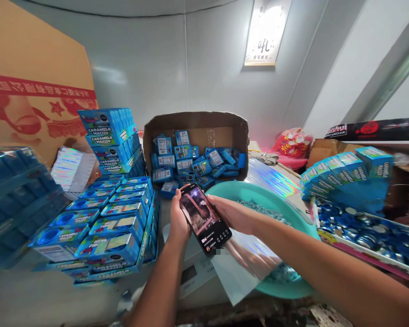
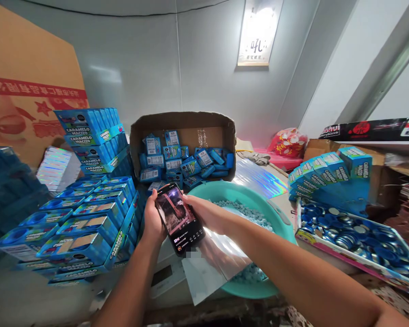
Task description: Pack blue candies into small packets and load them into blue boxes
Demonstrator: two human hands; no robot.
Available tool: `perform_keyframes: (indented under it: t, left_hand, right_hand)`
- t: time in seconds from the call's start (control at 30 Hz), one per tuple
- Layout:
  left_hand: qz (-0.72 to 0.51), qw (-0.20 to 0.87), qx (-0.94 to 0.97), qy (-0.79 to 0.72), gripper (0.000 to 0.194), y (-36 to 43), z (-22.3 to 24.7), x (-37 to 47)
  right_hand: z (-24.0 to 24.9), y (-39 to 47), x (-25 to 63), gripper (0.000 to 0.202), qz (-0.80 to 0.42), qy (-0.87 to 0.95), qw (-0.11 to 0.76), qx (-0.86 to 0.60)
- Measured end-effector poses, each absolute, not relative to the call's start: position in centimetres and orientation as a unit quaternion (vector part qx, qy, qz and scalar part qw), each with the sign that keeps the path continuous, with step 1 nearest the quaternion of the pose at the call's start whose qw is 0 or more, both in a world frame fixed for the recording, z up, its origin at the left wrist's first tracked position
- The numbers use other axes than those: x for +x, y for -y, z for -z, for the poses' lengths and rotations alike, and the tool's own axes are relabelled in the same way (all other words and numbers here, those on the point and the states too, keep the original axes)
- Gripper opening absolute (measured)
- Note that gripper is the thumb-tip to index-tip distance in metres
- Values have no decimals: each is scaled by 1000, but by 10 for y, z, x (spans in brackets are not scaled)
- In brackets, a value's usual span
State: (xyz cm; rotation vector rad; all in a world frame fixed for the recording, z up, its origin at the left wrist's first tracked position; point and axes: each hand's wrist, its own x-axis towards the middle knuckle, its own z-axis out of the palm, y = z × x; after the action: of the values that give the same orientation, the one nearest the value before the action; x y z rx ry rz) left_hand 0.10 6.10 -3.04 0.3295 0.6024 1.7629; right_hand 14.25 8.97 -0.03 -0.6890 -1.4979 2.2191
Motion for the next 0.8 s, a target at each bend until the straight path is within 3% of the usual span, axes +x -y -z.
perform_keyframes:
  t: [0.8]
  left_hand:
    - [-767,573,139,-252,38,-62,32,1]
  right_hand:
    - [2,-90,142,46,-791,525,186,-255]
